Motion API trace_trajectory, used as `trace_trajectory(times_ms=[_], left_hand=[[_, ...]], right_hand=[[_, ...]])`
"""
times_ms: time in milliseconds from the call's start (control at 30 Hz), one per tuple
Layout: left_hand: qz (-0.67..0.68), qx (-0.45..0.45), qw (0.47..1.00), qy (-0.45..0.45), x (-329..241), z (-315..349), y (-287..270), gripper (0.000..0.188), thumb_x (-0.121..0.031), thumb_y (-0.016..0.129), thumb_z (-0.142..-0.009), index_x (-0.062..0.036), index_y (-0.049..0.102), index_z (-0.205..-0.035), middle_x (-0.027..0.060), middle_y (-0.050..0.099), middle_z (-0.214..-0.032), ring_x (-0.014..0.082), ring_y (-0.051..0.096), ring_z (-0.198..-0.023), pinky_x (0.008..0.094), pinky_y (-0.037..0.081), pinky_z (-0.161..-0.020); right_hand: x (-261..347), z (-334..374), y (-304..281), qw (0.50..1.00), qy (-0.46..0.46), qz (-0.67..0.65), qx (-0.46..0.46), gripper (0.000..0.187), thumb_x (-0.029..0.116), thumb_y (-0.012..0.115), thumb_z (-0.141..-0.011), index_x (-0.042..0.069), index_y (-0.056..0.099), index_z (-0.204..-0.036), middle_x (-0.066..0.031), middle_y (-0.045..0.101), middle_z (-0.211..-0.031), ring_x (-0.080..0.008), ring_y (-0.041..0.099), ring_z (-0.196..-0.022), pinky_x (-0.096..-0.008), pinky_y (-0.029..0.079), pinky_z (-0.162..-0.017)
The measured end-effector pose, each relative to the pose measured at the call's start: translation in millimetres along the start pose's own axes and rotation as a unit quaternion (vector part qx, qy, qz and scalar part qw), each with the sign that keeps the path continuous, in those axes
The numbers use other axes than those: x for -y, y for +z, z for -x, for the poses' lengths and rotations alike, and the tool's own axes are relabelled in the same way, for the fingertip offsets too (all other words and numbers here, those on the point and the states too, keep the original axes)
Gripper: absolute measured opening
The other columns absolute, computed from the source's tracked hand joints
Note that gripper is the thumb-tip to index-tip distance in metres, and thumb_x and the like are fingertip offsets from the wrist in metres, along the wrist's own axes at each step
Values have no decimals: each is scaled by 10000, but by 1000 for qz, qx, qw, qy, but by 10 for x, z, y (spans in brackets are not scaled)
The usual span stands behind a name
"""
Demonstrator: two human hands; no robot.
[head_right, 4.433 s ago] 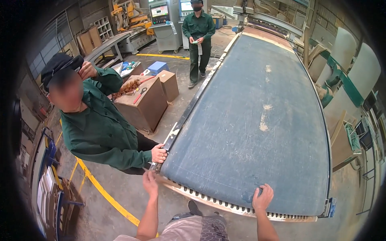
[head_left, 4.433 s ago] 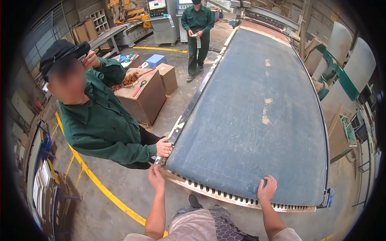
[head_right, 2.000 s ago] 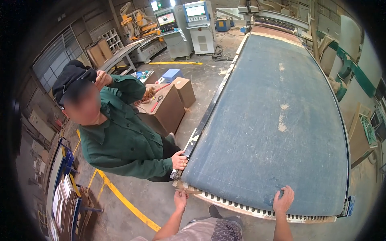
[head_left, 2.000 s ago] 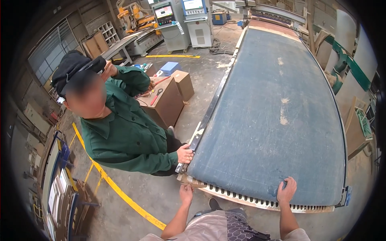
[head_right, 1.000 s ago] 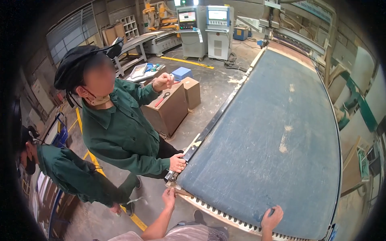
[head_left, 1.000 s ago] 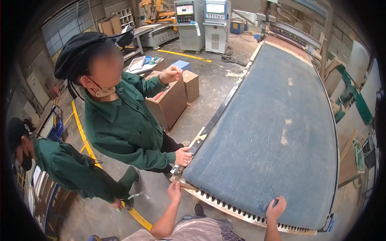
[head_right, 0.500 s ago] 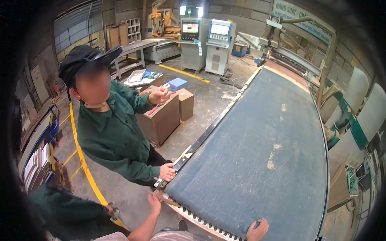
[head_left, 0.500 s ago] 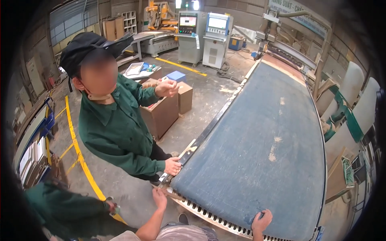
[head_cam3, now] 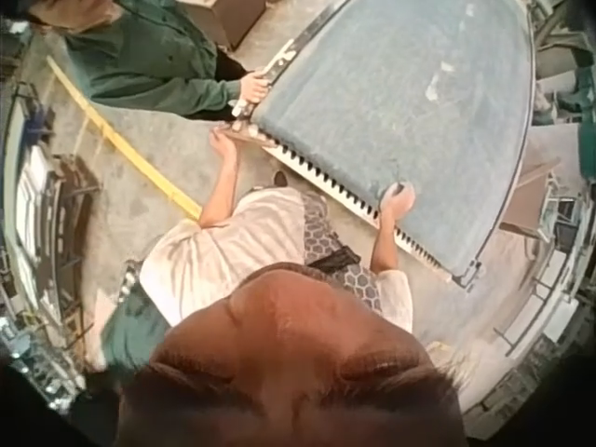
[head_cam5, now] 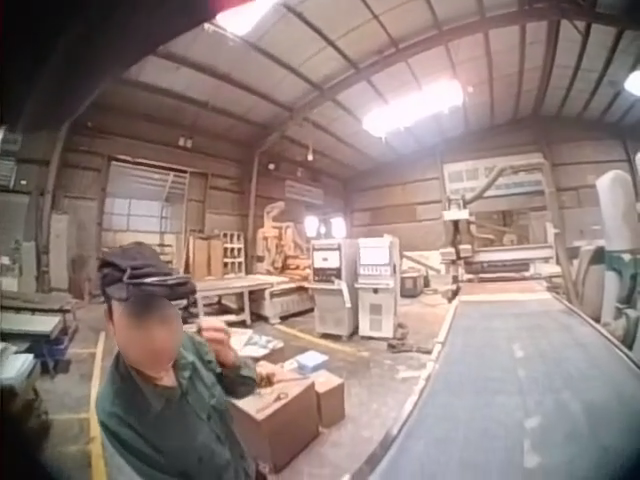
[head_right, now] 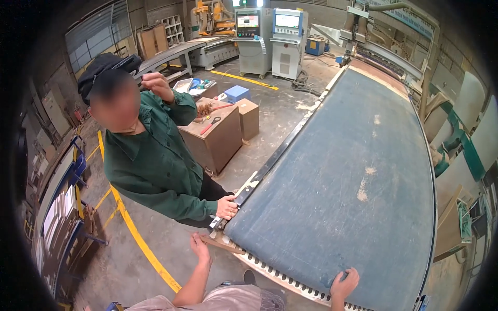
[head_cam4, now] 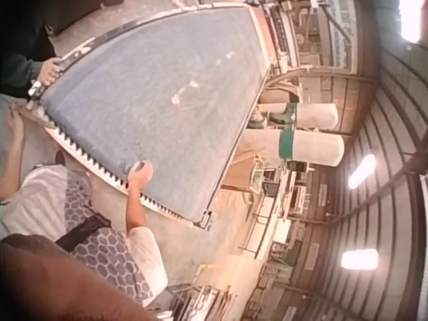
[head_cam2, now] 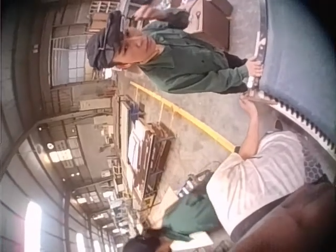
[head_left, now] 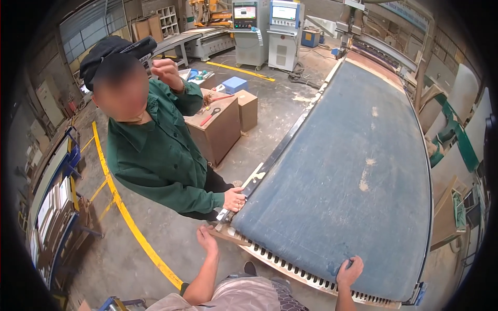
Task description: Assembling or repairing a large industrial conveyor belt by inserting and aligning wooden slats.
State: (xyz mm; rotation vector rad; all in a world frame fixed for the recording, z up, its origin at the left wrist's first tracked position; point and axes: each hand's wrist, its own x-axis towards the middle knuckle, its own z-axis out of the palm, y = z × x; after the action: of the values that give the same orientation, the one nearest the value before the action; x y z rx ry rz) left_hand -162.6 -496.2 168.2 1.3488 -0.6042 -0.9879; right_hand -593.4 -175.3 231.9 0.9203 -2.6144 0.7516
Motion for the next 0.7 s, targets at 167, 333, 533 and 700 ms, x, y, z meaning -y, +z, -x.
trace_trajectory(times_ms=[167,333,533,700], left_hand=[[2,3,1000,3,-168,79,27,377,-317,424,-1101,9,535,-1253,141,669,-1007,197,644,-867,335,532,-797],[-14,16,999,25,-102,115,-55,360,-295,413,-1102,10,548,-1238,132,671,-1002,201,648,-901,332,525,-820],[-52,21,998,27,-176,186,-46,348,-272,414,-1098,13,554,-1241,118,692,-1055,180,639,-934,326,514,-831],[-87,58,993,45,-166,291,-77,327,-239,425,-1091,8,540,-1272,109,704,-1079,170,638,-937,324,507,-841]], right_hand=[[3,24,-7,1000,-4,13,-1,236,118,643,-847,28,574,-1053,-196,589,-1199,-400,520,-1166,-489,393,-1021],[-32,72,2,1000,6,11,13,229,121,648,-850,34,574,-1048,-192,593,-1215,-398,517,-1181,-490,394,-1028],[-96,5,186,999,0,-36,-7,285,157,657,-902,-6,589,-1125,-212,579,-1258,-400,503,-1221,-490,379,-1057],[475,-397,361,987,5,-117,-106,348,149,684,-902,-3,599,-1203,-219,570,-1321,-401,491,-1264,-491,364,-1089]])
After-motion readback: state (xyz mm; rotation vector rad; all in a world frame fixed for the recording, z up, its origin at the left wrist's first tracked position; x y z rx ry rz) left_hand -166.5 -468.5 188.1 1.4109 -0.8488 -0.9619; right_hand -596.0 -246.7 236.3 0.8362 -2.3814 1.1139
